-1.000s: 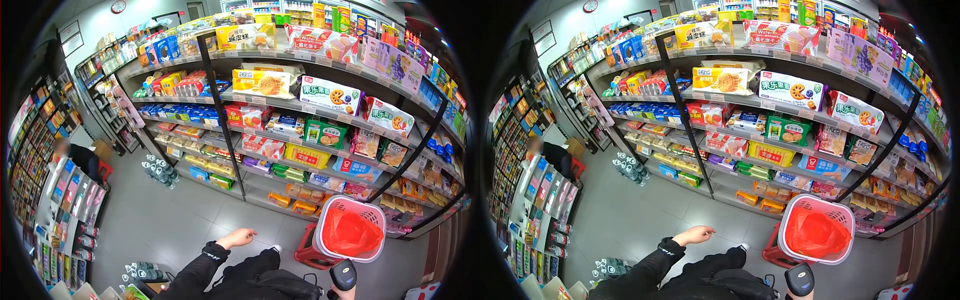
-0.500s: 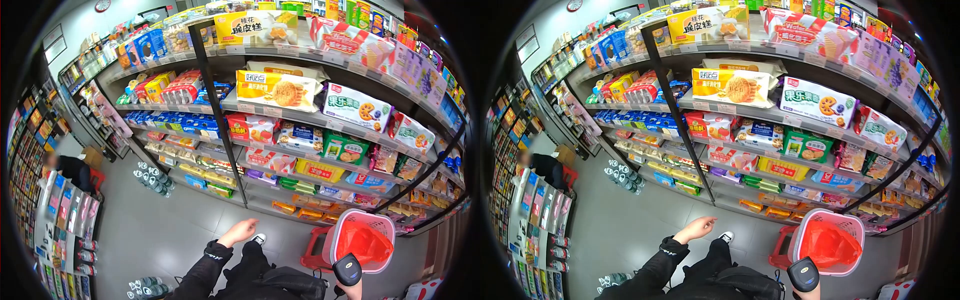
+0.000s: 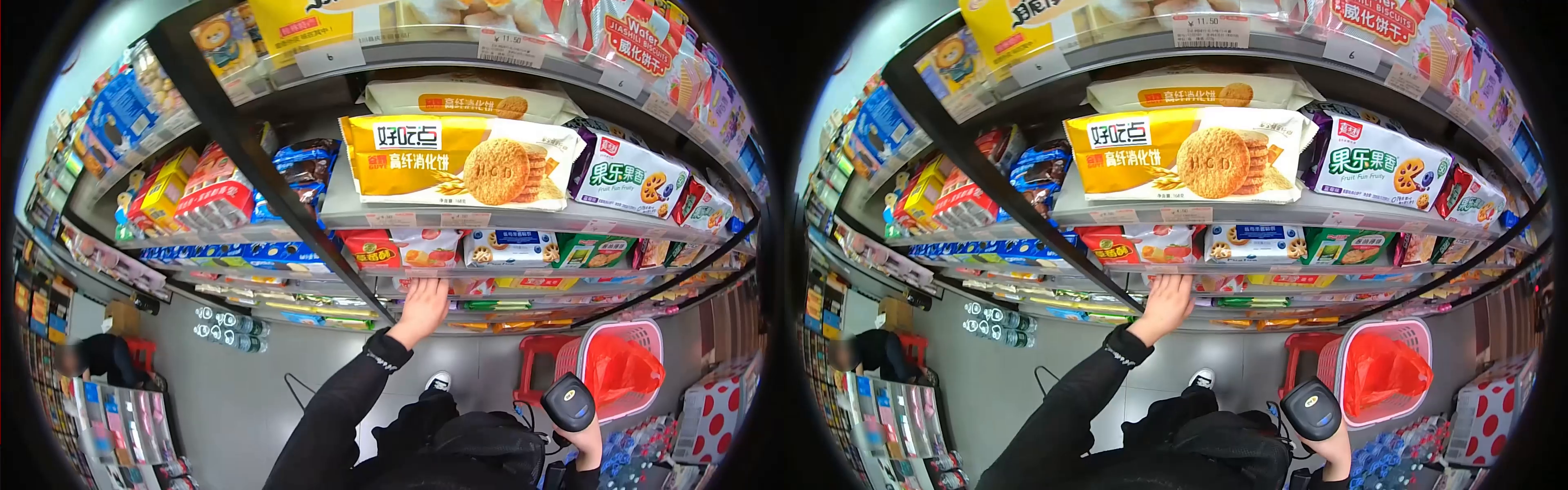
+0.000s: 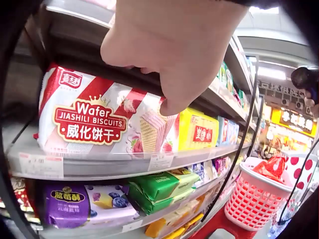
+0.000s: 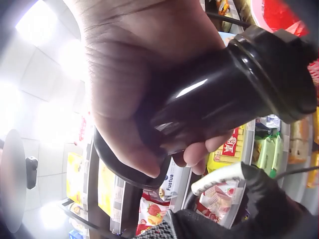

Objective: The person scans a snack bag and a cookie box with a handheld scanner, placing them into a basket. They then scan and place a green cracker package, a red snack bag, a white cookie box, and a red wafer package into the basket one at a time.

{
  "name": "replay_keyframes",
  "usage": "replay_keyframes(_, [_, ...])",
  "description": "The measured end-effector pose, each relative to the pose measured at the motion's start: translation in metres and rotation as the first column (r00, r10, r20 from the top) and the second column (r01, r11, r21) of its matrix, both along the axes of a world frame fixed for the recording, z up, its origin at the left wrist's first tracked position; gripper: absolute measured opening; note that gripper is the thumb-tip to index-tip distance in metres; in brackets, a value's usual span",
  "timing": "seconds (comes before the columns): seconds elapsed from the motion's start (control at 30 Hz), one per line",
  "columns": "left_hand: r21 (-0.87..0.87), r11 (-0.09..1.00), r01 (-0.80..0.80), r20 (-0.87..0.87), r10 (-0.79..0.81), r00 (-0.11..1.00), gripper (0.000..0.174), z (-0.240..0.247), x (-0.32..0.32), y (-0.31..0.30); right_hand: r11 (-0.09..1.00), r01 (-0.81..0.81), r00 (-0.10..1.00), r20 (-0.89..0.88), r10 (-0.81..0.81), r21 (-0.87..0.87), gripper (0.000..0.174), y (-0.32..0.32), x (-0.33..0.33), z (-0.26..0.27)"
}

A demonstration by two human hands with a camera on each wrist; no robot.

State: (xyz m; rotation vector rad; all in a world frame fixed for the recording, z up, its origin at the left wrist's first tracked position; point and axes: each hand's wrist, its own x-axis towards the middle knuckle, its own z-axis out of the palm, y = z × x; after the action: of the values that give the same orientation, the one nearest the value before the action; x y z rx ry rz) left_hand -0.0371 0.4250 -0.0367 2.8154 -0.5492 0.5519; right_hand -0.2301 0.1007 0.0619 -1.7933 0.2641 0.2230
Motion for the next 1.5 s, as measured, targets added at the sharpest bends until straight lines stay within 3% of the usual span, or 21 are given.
replay_keyframes(0.07, [0.032,0.999,0.044,-0.106,-0.041,0.993,0.043,-0.010,0.022,0.001,0.998,-0.020,0.998,-0.063,0.017,-0.055,0.061,0.006,0.003,0.003])
replay_keyframes(0.13, [0.192,0.978,0.086,-0.202,-0.046,0.978,0.033,-0.015,0.038,0.001,0.998,-0.004,0.997,-0.077,0.000,-0.062,0.061,0.007,0.002,-0.003])
replay_keyframes(0.17, [0.210,0.971,0.115,-0.067,-0.103,0.992,0.034,-0.020,0.044,0.005,0.998,-0.003,0.997,-0.082,-0.002,-0.067,0.061,0.009,0.003,-0.003])
replay_keyframes(0.2, [0.209,0.970,0.124,-0.067,-0.112,0.991,0.034,-0.025,0.049,0.007,0.998,0.006,0.997,-0.082,-0.011,-0.068,0.061,0.012,0.003,-0.003])
replay_keyframes(0.27, [0.149,0.971,0.185,-0.194,-0.155,0.969,0.036,-0.029,0.059,0.008,0.995,0.081,0.996,-0.019,-0.083,-0.063,0.050,0.020,0.003,-0.001])
replay_keyframes(0.3, [0.143,0.971,0.190,-0.312,-0.138,0.940,0.038,-0.027,0.062,0.007,0.994,0.093,0.995,-0.019,-0.094,-0.065,0.050,0.020,0.003,0.000])
replay_keyframes(0.33, [0.141,0.969,0.202,-0.313,-0.150,0.938,0.038,-0.032,0.067,0.007,0.994,0.087,0.995,-0.046,-0.090,-0.069,0.055,0.020,0.001,0.000])
replay_keyframes(0.4, [-0.185,0.973,0.134,-0.321,-0.189,0.928,0.038,-0.035,0.074,0.009,0.993,0.092,0.992,-0.079,-0.098,-0.074,0.061,0.019,-0.002,-0.001])
replay_keyframes(0.43, [-0.174,0.982,0.075,-0.566,-0.162,0.809,0.040,-0.034,0.077,0.013,0.991,0.110,0.989,-0.089,-0.116,-0.073,0.061,0.020,-0.004,-0.001])
replay_keyframes(0.6, [-0.283,0.959,0.010,-0.745,-0.227,0.628,0.045,-0.019,0.076,0.016,0.981,0.189,0.975,-0.106,-0.194,-0.053,0.060,0.021,-0.013,-0.005])
replay_keyframes(0.7, [-0.018,0.988,0.156,-0.462,-0.146,0.875,0.040,-0.041,0.072,0.013,0.988,0.145,0.972,-0.178,-0.151,-0.048,0.060,0.015,-0.015,-0.009])
replay_keyframes(0.8, [0.058,0.980,0.190,-0.384,-0.153,0.910,0.037,-0.025,0.061,0.012,0.989,0.147,0.973,-0.173,-0.151,-0.034,0.061,0.014,-0.015,-0.014])
replay_keyframes(0.93, [0.041,0.980,0.195,-0.405,-0.162,0.900,0.035,-0.019,0.058,0.011,0.985,0.160,0.972,-0.160,-0.170,-0.070,0.063,0.017,-0.014,-0.015])
replay_keyframes(1.2, [0.060,0.982,0.176,-0.153,-0.165,0.974,0.029,-0.013,0.037,0.007,0.987,0.147,0.981,-0.120,-0.154,-0.064,0.064,0.013,-0.011,-0.025])
replay_keyframes(1.33, [0.122,0.981,0.153,-0.153,-0.134,0.979,0.030,-0.016,0.037,0.002,0.987,0.164,0.979,-0.125,-0.162,0.000,0.062,0.007,-0.012,-0.028])
replay_keyframes(1.43, [0.094,0.970,0.224,-0.080,-0.217,0.973,0.027,-0.011,0.037,0.002,0.988,0.149,0.979,-0.134,-0.151,-0.027,0.060,0.006,-0.009,-0.024])
replay_keyframes(1.5, [0.099,0.953,0.288,-0.162,-0.270,0.949,0.043,-0.009,0.037,0.004,0.988,0.142,0.978,-0.145,-0.148,-0.052,0.059,0.009,-0.008,-0.017])
